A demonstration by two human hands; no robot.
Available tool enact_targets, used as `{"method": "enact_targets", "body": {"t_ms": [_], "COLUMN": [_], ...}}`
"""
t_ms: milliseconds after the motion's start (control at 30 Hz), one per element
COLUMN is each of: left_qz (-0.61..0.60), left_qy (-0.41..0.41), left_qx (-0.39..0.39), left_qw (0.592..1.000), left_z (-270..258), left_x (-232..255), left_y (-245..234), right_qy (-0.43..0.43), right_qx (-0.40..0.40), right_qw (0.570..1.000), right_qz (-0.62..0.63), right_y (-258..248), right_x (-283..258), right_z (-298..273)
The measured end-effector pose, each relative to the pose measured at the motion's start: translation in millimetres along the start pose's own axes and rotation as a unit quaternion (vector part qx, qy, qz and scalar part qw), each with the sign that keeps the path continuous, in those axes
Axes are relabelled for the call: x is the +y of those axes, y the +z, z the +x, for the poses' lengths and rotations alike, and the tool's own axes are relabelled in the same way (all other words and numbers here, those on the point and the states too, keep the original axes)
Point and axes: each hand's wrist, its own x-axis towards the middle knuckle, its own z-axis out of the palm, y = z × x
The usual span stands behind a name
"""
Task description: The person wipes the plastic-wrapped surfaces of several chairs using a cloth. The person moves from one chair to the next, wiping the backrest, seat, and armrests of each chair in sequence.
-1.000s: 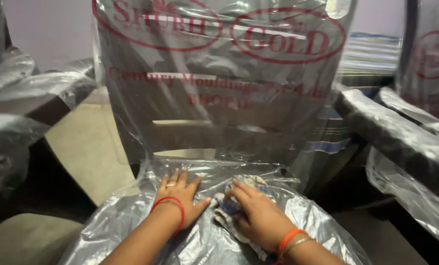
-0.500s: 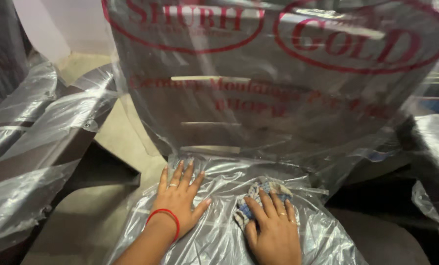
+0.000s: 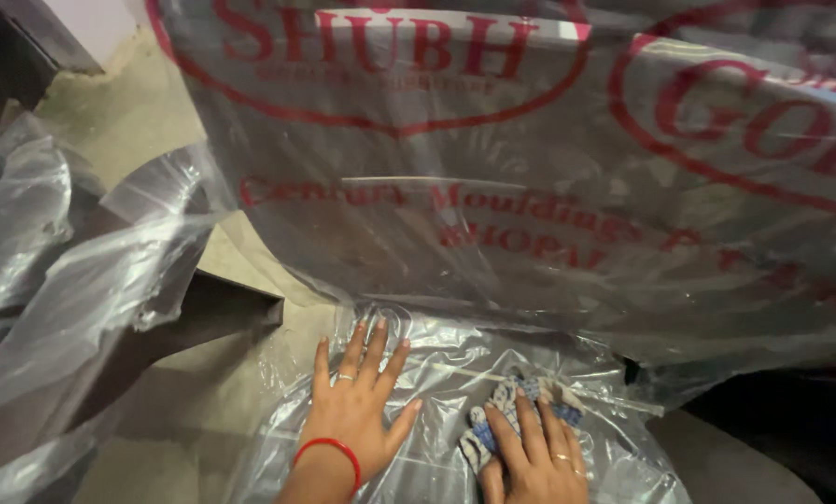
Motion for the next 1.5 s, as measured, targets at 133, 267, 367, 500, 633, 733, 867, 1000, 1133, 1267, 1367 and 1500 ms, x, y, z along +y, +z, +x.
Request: {"method": "enact_targets", "body": {"t_ms": [133,267,367,500,633,733,867,1000,1133,1267,1367,1500], "left_qz": [-0.004,-0.018,-0.018,-0.021,0.003,-0.050,-0.077,-0.032,-0.015,-0.019,-0.016,-0.017], "left_qy": [-0.004,0.001,0.003,0.018,0.047,0.008,-0.137,-0.107,-0.071,-0.075,-0.082,-0.083], "left_qx": [-0.015,0.015,0.012,0.031,0.086,0.018,-0.456,-0.529,-0.527,-0.560,-0.583,-0.592], "left_qw": [1.000,1.000,1.000,0.999,0.995,0.999,0.876,0.841,0.847,0.825,0.808,0.802], "left_z": [1,4,2,-2,-2,7,47,75,74,77,88,98], "left_x": [-2,-7,-10,-16,-20,-15,-15,-24,-28,-27,-23,-22], "left_y": [5,16,24,38,47,34,-9,-37,-37,-41,-52,-63], "right_qy": [-0.038,-0.069,-0.040,-0.028,-0.090,-0.049,0.006,0.024,-0.005,-0.027,0.003,0.091], "right_qx": [0.036,0.076,0.092,0.115,0.166,0.135,0.112,0.025,-0.047,-0.084,-0.142,-0.048], "right_qw": [0.998,0.991,0.991,0.987,0.972,0.984,0.994,0.995,0.995,0.995,0.990,0.994], "right_qz": [-0.038,-0.080,-0.093,-0.109,-0.142,-0.110,-0.002,0.097,0.088,0.054,0.012,-0.027], "right_y": [21,48,54,69,88,91,107,115,70,33,17,-16], "right_x": [15,32,28,28,46,42,50,-9,-93,-66,-15,32], "right_z": [-13,-13,-21,-29,-25,-39,-48,-7,53,82,81,63]}}
